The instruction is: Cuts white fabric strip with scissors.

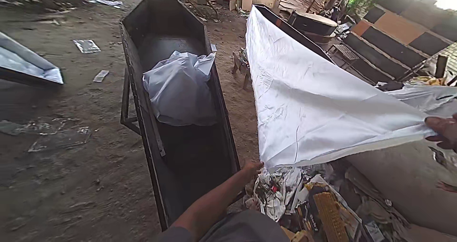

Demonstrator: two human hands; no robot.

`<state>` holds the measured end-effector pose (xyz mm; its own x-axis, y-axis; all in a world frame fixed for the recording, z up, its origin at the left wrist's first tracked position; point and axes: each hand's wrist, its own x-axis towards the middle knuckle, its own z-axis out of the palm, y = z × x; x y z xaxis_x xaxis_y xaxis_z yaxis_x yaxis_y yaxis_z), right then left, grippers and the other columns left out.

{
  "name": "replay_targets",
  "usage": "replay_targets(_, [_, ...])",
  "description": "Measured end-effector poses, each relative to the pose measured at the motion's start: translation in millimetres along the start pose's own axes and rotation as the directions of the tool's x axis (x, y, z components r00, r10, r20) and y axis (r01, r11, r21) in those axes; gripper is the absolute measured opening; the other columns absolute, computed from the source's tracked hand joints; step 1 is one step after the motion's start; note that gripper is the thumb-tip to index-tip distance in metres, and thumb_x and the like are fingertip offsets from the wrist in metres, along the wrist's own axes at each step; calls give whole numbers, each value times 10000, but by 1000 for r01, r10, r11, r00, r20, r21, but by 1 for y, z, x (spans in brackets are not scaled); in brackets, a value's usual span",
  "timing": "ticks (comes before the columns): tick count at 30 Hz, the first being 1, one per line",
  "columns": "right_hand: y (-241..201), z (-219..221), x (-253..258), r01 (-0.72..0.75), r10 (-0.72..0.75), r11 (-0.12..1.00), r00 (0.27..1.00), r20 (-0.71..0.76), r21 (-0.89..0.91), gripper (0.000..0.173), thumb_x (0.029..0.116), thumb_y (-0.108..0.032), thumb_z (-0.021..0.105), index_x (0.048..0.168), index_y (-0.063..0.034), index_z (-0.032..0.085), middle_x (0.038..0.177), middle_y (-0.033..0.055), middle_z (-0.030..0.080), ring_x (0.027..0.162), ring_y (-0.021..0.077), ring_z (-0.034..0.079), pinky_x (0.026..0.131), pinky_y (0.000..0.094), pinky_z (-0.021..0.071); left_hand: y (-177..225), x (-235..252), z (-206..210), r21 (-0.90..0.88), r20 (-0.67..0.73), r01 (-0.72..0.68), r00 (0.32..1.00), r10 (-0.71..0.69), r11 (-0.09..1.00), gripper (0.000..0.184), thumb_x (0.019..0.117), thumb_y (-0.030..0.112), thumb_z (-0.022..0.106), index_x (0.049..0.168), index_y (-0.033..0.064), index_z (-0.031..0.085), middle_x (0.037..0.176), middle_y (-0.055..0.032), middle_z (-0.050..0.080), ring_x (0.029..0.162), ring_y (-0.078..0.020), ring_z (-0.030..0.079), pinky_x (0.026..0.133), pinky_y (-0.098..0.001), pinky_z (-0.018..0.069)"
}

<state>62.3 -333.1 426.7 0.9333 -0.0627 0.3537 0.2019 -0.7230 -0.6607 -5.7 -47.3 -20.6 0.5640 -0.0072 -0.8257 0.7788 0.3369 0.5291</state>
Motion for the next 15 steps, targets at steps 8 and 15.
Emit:
replay_targets(8, [65,25,-34,194,-191,956,981,36,-219,411,912,-235,715,1128,98,609,938,258,664,801,377,668,725,622,541,-53,-69,69,474,431,-12,875,-220,881,380,1000,260,676,1287,16,629,1148,-140,712,996,-220,702,904,-425,565])
replay_targets(15, [95,64,-70,152,-152,983,988,1,-100,340,878,-214,745,1052,53,627,797,172,670,656,303,677,609,571,560,-10,-138,151,-146,870,-62,467,158,987,551,1108,431,309,1422,37,533,1365,-131,643,1250,-246,623,1075,-447,490])
